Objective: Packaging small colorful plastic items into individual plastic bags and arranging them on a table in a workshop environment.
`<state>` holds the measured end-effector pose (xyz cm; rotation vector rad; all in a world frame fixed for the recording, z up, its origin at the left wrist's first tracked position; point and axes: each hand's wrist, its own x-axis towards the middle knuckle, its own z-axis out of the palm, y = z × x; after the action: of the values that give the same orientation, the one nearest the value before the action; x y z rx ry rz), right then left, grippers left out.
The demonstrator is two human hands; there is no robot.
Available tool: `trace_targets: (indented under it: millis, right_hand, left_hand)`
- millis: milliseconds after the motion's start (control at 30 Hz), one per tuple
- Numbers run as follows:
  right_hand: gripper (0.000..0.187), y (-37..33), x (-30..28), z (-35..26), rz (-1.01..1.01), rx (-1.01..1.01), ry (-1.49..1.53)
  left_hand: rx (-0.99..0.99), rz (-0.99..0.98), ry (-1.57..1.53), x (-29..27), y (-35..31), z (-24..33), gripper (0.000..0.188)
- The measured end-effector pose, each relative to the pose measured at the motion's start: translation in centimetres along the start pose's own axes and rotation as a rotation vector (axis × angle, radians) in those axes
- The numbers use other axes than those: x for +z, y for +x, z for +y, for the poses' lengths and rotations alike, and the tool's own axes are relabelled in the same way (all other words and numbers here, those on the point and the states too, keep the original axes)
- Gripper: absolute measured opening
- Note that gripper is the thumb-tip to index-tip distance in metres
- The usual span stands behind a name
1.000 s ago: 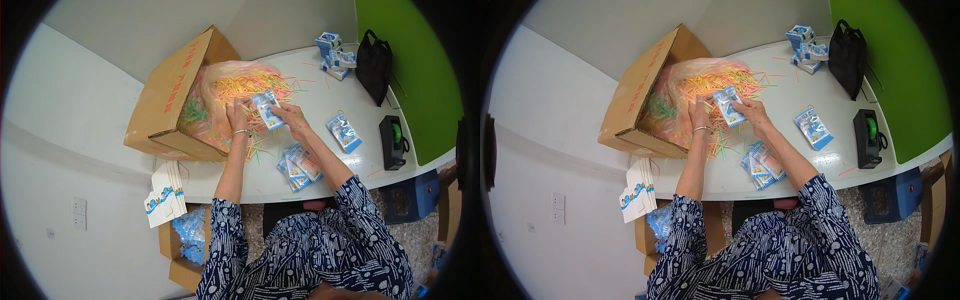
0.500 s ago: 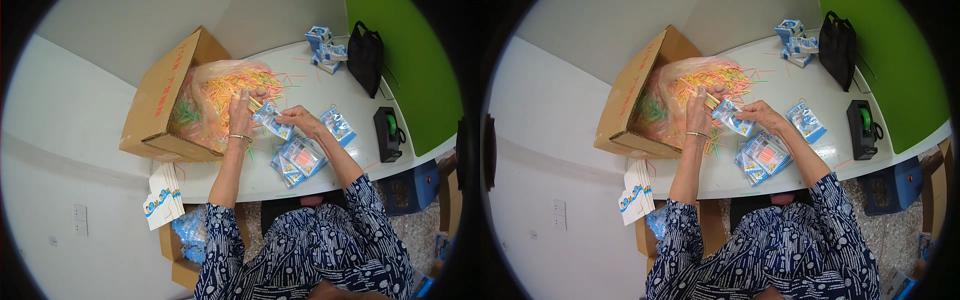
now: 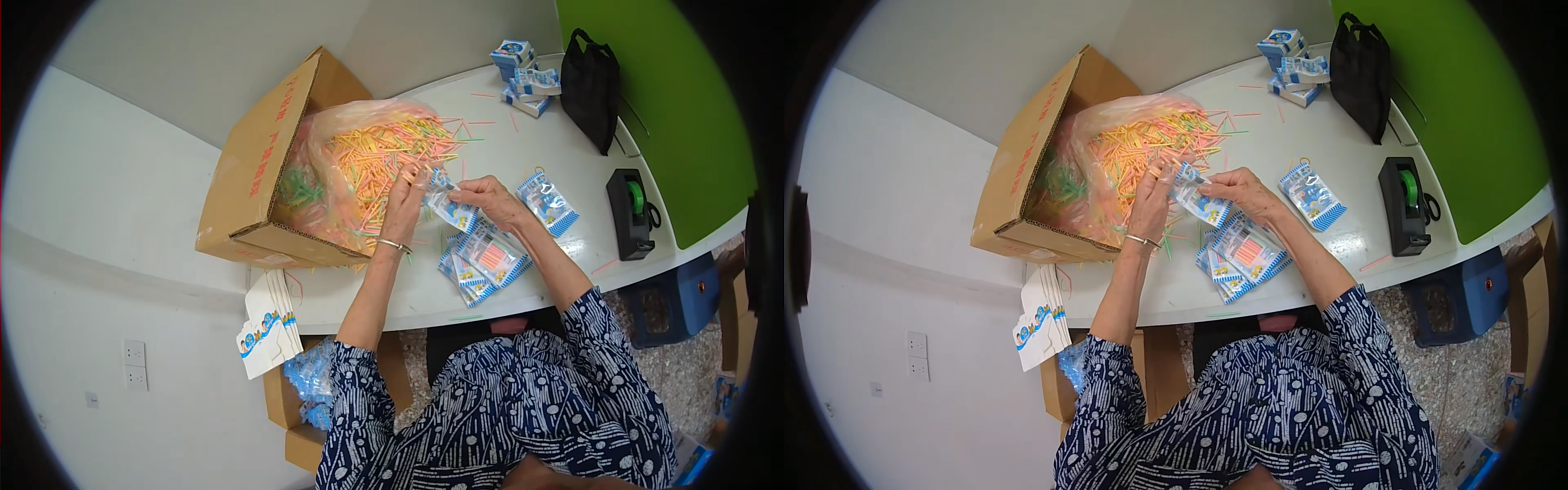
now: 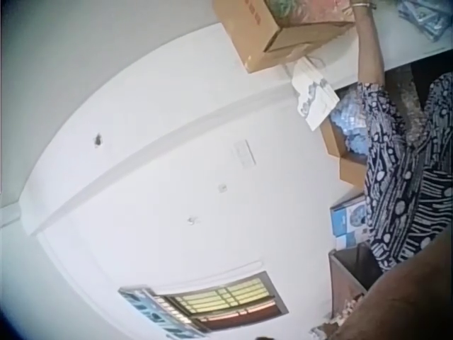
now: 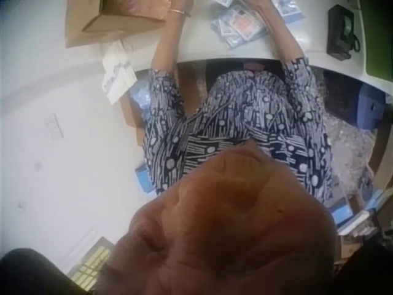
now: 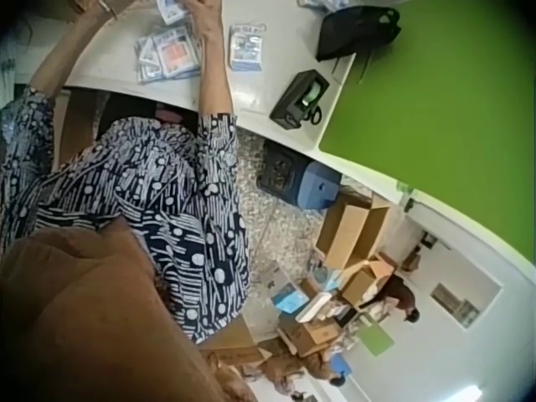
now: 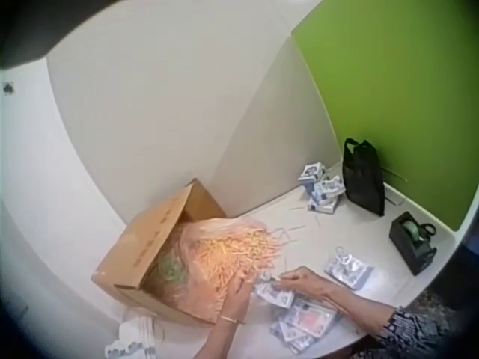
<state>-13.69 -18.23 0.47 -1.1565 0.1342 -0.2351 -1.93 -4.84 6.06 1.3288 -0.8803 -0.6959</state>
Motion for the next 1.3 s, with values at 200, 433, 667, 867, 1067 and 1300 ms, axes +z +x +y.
trace_targets:
  millis: [200,433,667,867,1067,1300]
  right_hand:
    - [0.027,0.1,0.1,0.4,0.05,-0.079,-0.022]
    - [0.021,0.1,1.0,-0.1,0.043,-0.052,0.015]
    - [0.023,-0.9,-0.5,-1.0,-0.046,0.072,-0.197]
    - [0.024,-2.9,-0.8,-2.1,-0.044,0.062,-0.196]
    - [0.027,-4.9,-1.6,-2.9,-0.044,0.071,-0.219]
    - [0.043,-8.5,-6.6,-4.0,0.469,-0.047,-0.751]
  left_hand:
    - [0.069,0.021,-0.001,-0.1,-0.1,-0.4,0.027]
    - [0.128,-0.016,0.422,-1.2,0.6,-0.9,0.028]
    - [0.035,-0.021,0.117,0.8,0.2,0.7,0.036]
    - [0.044,-0.135,0.225,1.4,-0.1,0.4,0.037]
    - [0.03,-0.177,0.272,2.9,-0.3,0.4,0.037]
    - [-0.066,-0.154,0.227,5.0,-4.1,-2.7,0.035]
